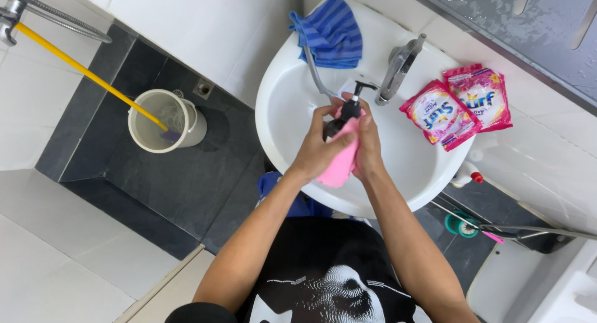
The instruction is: The person cleans a bathroom sink and surrounding areas using a pink cloth. They wipe the sink basin, faucet, and a metal tray, then clean a soap dispenser bottle. Finally, they wipe the floor and a mop handle before rinsing the cloth in the sink.
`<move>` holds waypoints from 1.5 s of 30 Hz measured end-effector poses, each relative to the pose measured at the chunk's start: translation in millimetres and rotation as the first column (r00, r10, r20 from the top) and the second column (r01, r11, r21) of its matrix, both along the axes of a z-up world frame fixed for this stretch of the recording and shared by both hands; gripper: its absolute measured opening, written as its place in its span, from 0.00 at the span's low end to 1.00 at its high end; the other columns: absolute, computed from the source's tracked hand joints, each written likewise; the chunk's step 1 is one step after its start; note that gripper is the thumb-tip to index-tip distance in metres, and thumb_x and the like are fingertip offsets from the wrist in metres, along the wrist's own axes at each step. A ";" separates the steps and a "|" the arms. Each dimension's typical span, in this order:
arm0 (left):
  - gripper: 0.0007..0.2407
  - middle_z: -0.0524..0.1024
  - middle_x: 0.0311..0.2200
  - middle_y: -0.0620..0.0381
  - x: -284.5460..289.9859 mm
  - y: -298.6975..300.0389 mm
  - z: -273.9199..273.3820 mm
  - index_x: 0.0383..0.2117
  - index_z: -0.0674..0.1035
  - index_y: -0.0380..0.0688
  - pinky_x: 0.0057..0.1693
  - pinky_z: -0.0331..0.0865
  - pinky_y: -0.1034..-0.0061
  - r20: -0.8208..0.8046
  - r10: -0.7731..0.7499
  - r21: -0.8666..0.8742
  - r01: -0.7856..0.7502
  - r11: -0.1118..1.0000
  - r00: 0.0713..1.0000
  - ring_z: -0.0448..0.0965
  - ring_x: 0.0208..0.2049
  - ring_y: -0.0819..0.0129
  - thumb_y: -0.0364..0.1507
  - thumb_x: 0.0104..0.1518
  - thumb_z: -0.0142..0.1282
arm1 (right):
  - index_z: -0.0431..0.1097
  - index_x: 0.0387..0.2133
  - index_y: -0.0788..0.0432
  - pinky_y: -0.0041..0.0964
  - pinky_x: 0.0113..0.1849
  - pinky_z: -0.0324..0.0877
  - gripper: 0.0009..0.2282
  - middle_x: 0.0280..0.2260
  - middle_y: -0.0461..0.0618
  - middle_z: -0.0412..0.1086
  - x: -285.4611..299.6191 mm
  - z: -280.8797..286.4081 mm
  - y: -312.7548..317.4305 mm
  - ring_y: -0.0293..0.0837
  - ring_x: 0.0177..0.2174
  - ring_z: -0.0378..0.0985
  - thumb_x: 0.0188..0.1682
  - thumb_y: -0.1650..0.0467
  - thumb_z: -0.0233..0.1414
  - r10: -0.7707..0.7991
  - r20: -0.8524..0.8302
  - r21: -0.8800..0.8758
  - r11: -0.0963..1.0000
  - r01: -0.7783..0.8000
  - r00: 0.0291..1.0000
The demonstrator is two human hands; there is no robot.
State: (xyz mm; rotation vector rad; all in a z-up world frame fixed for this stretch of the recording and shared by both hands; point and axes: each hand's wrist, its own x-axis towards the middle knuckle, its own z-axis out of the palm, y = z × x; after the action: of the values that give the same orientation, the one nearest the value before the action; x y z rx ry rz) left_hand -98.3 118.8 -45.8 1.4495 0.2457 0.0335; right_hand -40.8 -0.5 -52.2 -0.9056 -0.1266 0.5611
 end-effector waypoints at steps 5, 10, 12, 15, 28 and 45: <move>0.26 0.73 0.47 0.49 10.5 17.0 -4.1 0.54 0.67 0.43 0.52 0.77 0.65 -0.193 0.110 -0.563 -0.202 0.802 0.975 0.78 0.48 0.63 0.51 0.60 0.51 | 0.47 0.69 0.65 0.43 0.59 0.61 0.40 0.63 0.61 0.57 -20.3 7.1 8.6 0.53 0.61 0.61 0.50 0.54 0.57 0.056 0.436 -0.374 0.919 0.125 0.898; 0.20 0.72 0.46 0.50 12.2 16.3 -1.9 0.52 0.67 0.43 0.53 0.76 0.66 -0.090 0.137 -0.690 -0.161 0.706 0.986 0.77 0.47 0.65 0.46 0.67 0.51 | 0.50 0.65 0.66 0.42 0.56 0.67 0.34 0.57 0.63 0.65 -30.9 21.7 14.1 0.53 0.57 0.70 0.50 0.63 0.59 0.073 0.388 -0.528 0.835 0.157 0.919; 0.20 0.75 0.43 0.54 12.8 14.0 -7.1 0.52 0.71 0.45 0.49 0.77 0.71 -0.168 0.192 -0.689 -0.254 0.678 0.967 0.80 0.43 0.70 0.47 0.64 0.50 | 0.63 0.60 0.64 0.38 0.48 0.74 0.26 0.47 0.59 0.76 -26.8 27.2 18.8 0.47 0.47 0.82 0.54 0.58 0.52 0.072 0.189 -0.833 0.540 0.121 0.979; 0.20 0.77 0.38 0.58 11.3 13.6 -2.3 0.50 0.74 0.46 0.39 0.76 0.75 -0.111 0.111 -0.783 -0.156 0.602 0.988 0.80 0.34 0.72 0.47 0.63 0.50 | 0.74 0.45 0.73 0.40 0.40 0.72 0.30 0.38 0.72 0.77 -6.4 32.0 11.8 0.55 0.38 0.82 0.62 0.54 0.36 0.064 -0.090 -0.925 0.364 -0.107 0.994; 0.23 0.65 0.64 0.54 22.8 -11.6 49.0 0.56 0.77 0.39 0.69 0.52 0.68 0.159 0.207 0.165 -0.233 0.958 0.965 0.56 0.66 0.64 0.45 0.71 0.40 | 0.65 0.56 0.64 0.34 0.51 0.73 0.24 0.49 0.50 0.72 21.6 33.9 3.5 0.41 0.48 0.76 0.58 0.55 0.47 -0.093 -0.231 0.049 0.993 0.108 0.968; 0.38 0.69 0.53 0.41 -24.5 -0.1 6.4 0.62 0.54 0.41 0.59 0.72 0.58 0.118 -0.213 -0.186 0.232 0.955 0.970 0.75 0.53 0.52 0.30 0.52 0.74 | 0.69 0.35 0.67 0.45 0.40 0.81 0.18 0.30 0.59 0.75 54.7 -1.1 -4.0 0.53 0.35 0.84 0.52 0.60 0.54 0.128 -0.248 0.063 0.991 -0.115 0.960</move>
State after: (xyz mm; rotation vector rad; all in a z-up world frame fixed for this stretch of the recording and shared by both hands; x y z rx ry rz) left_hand -122.9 118.7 -39.4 1.2649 0.0038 -0.1015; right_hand 13.9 -4.5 -53.4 -0.7759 0.0343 0.7799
